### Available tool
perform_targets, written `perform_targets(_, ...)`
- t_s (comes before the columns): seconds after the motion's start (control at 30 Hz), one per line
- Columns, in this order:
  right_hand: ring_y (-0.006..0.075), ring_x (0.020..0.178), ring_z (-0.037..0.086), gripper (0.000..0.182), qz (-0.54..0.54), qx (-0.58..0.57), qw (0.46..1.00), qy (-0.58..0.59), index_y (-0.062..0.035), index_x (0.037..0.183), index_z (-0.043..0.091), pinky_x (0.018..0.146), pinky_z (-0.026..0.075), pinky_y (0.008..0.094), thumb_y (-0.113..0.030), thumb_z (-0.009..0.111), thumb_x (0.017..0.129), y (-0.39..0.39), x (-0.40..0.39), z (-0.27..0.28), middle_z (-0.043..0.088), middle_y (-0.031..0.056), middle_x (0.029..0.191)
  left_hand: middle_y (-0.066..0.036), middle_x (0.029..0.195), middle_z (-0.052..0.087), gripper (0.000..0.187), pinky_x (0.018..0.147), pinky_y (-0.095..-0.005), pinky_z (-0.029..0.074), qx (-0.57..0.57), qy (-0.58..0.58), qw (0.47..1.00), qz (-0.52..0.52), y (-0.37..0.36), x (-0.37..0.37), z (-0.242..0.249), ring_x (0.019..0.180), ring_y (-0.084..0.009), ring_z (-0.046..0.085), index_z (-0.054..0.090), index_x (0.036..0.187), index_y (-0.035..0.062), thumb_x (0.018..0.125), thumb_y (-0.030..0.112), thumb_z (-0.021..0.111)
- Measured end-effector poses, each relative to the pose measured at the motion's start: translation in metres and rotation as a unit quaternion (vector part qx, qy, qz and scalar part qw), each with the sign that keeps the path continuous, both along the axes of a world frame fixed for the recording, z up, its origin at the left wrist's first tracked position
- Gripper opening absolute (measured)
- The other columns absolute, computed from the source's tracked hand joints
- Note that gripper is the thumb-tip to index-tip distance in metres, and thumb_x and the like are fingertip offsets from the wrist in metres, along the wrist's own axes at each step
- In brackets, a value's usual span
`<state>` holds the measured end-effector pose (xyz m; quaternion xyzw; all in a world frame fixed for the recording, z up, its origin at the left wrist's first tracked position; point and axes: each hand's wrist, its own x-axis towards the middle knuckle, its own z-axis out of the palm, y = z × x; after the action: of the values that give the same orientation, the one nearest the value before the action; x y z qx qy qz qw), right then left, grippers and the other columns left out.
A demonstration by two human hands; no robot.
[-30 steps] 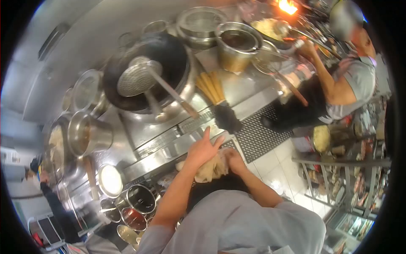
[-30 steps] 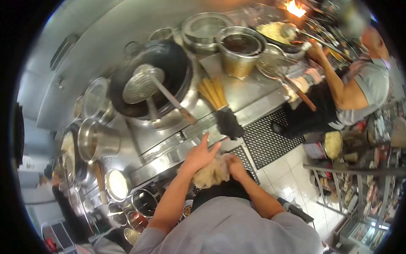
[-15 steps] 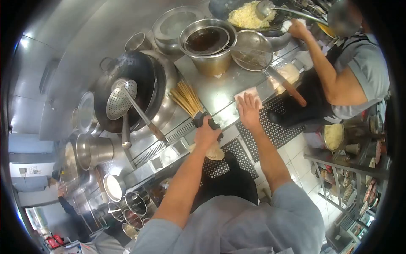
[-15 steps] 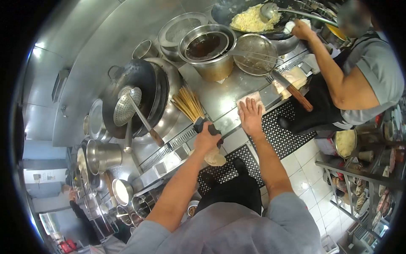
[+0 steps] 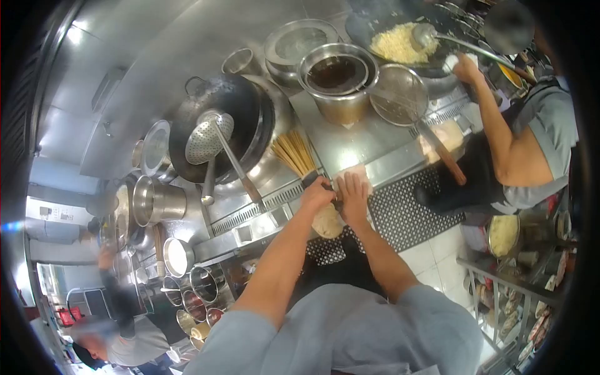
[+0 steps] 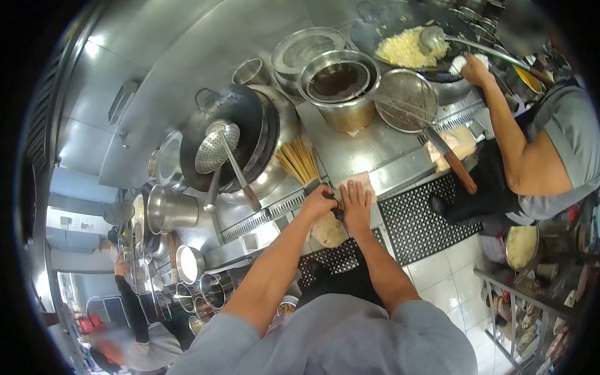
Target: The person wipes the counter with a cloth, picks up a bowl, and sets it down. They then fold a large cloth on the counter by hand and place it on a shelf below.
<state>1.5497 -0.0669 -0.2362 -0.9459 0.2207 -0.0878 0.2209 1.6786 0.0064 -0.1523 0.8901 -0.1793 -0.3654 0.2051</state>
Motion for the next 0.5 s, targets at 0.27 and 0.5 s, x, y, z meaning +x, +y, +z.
perform_targets(0.27, 0.0315, 0.151, 0.013, 0.061, 0.072, 0.085, 0.991, -0.071, -0.0076, 0.149, 0.037, 0.119, 0.006, 0.0557, -0.022, 0.053, 0.092, 0.043, 0.014, -0.004, 0.020, 0.0129, 0.162, -0.014, 0.107, 0.067, 0.052, 0.086, -0.0341, 0.049, -0.005, -0.006, 0.999, -0.031, 0.036, 0.008, -0.003, 0.101, -0.0289, 0.064, 0.062, 0.111, 0.0033, 0.064, 0.019, 0.081)
perform_targets(0.5, 0.0341, 0.140, 0.034, 0.052, 0.046, 0.500, 0.847, -0.175, -0.0100, 0.136, 0.054, 0.114, 0.028, 0.0445, -0.031, 0.062, 0.090, 0.089, 0.016, -0.019, 0.035, 0.0132, 0.155, -0.011, 0.106, 0.068, 0.051, 0.087, -0.0332, 0.048, -0.049, 0.043, 0.998, -0.007, 0.043, 0.024, -0.005, 0.100, -0.0248, 0.063, 0.064, 0.108, 0.0072, 0.061, 0.017, 0.082)
